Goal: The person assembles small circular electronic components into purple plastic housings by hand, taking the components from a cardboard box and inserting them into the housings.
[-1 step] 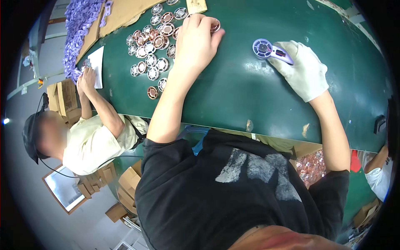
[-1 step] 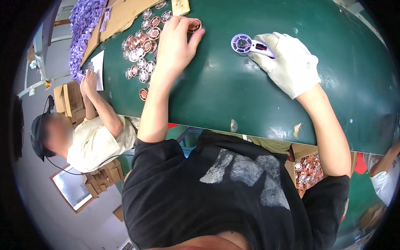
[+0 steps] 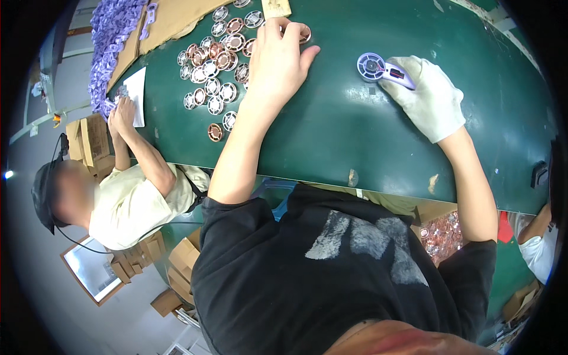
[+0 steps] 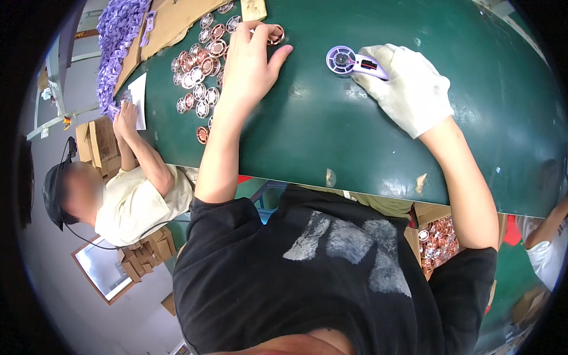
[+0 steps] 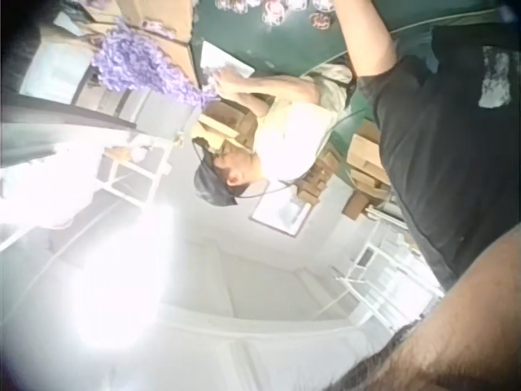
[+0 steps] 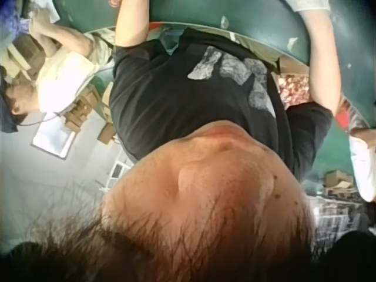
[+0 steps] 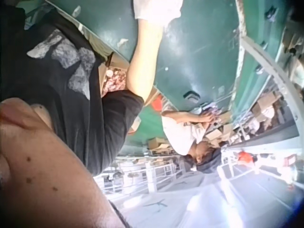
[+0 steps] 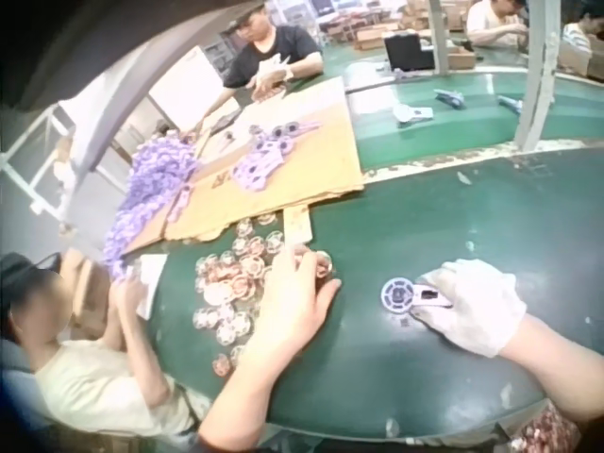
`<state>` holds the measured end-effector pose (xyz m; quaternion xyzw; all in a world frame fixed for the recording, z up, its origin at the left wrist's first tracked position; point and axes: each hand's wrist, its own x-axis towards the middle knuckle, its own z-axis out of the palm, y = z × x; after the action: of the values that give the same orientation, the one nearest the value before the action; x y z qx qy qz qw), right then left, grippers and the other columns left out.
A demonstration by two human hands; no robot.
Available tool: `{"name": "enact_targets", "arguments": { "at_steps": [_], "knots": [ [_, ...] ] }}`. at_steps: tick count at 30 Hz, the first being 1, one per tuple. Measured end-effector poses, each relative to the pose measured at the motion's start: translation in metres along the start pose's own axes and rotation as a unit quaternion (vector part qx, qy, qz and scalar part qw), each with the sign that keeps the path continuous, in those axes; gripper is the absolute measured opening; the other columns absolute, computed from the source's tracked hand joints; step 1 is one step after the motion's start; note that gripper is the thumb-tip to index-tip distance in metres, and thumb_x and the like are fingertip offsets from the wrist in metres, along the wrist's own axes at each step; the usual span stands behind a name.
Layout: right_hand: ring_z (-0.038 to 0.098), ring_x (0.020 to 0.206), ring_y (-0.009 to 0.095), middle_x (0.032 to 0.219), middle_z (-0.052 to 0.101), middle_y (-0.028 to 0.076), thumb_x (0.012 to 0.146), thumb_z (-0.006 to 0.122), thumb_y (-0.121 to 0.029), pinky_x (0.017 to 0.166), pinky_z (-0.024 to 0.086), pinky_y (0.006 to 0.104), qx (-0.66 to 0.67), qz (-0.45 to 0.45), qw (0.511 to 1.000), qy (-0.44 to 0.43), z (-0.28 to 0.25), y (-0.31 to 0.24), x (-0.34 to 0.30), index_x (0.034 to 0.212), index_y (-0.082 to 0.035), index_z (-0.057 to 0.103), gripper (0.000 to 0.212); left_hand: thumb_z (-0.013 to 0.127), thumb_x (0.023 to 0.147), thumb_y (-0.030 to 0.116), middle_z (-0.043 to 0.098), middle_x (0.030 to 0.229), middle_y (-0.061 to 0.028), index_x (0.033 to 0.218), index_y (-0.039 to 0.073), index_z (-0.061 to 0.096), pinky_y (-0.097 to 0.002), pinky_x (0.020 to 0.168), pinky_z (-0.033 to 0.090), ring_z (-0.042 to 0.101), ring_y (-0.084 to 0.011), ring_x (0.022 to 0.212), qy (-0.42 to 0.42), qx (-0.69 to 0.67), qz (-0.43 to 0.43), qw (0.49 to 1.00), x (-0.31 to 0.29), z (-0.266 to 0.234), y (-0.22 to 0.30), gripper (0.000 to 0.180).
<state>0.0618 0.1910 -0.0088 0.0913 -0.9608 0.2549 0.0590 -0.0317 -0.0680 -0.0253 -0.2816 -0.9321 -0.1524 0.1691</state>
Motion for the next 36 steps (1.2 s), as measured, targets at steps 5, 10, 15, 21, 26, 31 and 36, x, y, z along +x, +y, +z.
{"name": "enact_targets", "arguments": {
  "at_steps": [5,10,15,21,26,31,36],
  "knots": [
    [0.068,0.104,0.033,0.108,0.073,0.012,0.091,0.071,-0.033,0.090,0.054,0.0400,0.006,0.003,1.000,0.015,0.001,0.005,-0.002,0.119,-0.006,0.070,0.039,0.081,0.084,0.019,0.062,0.115,-0.0104,0.108,0.008,0.066,-0.0423,0.090,0.051,0.060,-0.0319,0.105,-0.006,-0.015,0.006,1.000,0.003,0.000,-0.003,0.030],
    [0.069,0.104,0.033,0.108,0.073,0.014,0.091,0.071,-0.033,0.089,0.054,0.0403,0.008,-0.007,0.999,0.035,0.005,0.011,-0.005,0.117,-0.006,0.070,0.038,0.082,0.083,0.018,0.063,0.116,-0.0128,0.123,0.006,0.066,-0.0416,0.093,0.051,0.062,-0.0327,0.109,0.013,-0.114,0.064,0.991,0.007,-0.009,0.027,0.045],
    [0.069,0.100,0.033,0.107,0.072,0.013,0.091,0.071,-0.031,0.088,0.054,0.0402,0.032,-0.018,0.998,0.045,0.015,0.015,-0.006,0.117,-0.006,0.069,0.036,0.085,0.078,0.018,0.063,0.115,-0.0106,0.123,0.007,0.067,-0.0368,0.091,0.052,0.061,-0.0300,0.109,-0.047,-0.194,0.133,0.971,0.006,-0.013,0.058,0.050],
    [0.068,0.096,0.032,0.104,0.070,0.012,0.090,0.072,-0.023,0.084,0.055,0.0391,0.036,-0.059,0.992,0.103,0.020,0.015,-0.006,0.117,-0.005,0.067,0.032,0.086,0.075,0.013,0.067,0.118,-0.0121,0.120,0.004,0.067,-0.0354,0.086,0.058,0.069,-0.0283,0.102,0.000,-0.247,0.167,0.955,0.012,0.009,0.053,0.050],
    [0.068,0.096,0.032,0.104,0.069,0.012,0.089,0.074,-0.023,0.084,0.055,0.0388,0.075,-0.058,0.991,0.092,0.015,0.009,-0.003,0.117,-0.004,0.066,0.035,0.084,0.075,0.006,0.069,0.122,-0.0140,0.124,0.003,0.066,-0.0348,0.088,0.058,0.070,-0.0283,0.102,0.008,-0.306,0.168,0.937,0.012,0.012,0.052,0.053],
    [0.069,0.095,0.033,0.102,0.070,0.013,0.088,0.076,-0.022,0.084,0.055,0.0392,0.065,-0.052,0.993,0.088,0.015,0.010,-0.007,0.116,-0.004,0.067,0.034,0.081,0.077,0.001,0.069,0.125,-0.0140,0.127,0.002,0.065,-0.0348,0.089,0.058,0.070,-0.0288,0.106,-0.027,-0.331,0.171,0.928,0.010,0.009,0.051,0.053],
    [0.069,0.092,0.035,0.099,0.070,0.015,0.090,0.074,-0.026,0.082,0.055,0.0410,0.116,-0.042,0.989,0.088,0.005,0.002,-0.007,0.116,-0.003,0.067,0.036,0.078,0.078,-0.003,0.067,0.129,-0.0140,0.129,0.002,0.063,-0.0358,0.091,0.056,0.068,-0.0297,0.110,-0.013,-0.336,0.163,0.928,0.006,0.010,0.057,0.053]
  ]
}}
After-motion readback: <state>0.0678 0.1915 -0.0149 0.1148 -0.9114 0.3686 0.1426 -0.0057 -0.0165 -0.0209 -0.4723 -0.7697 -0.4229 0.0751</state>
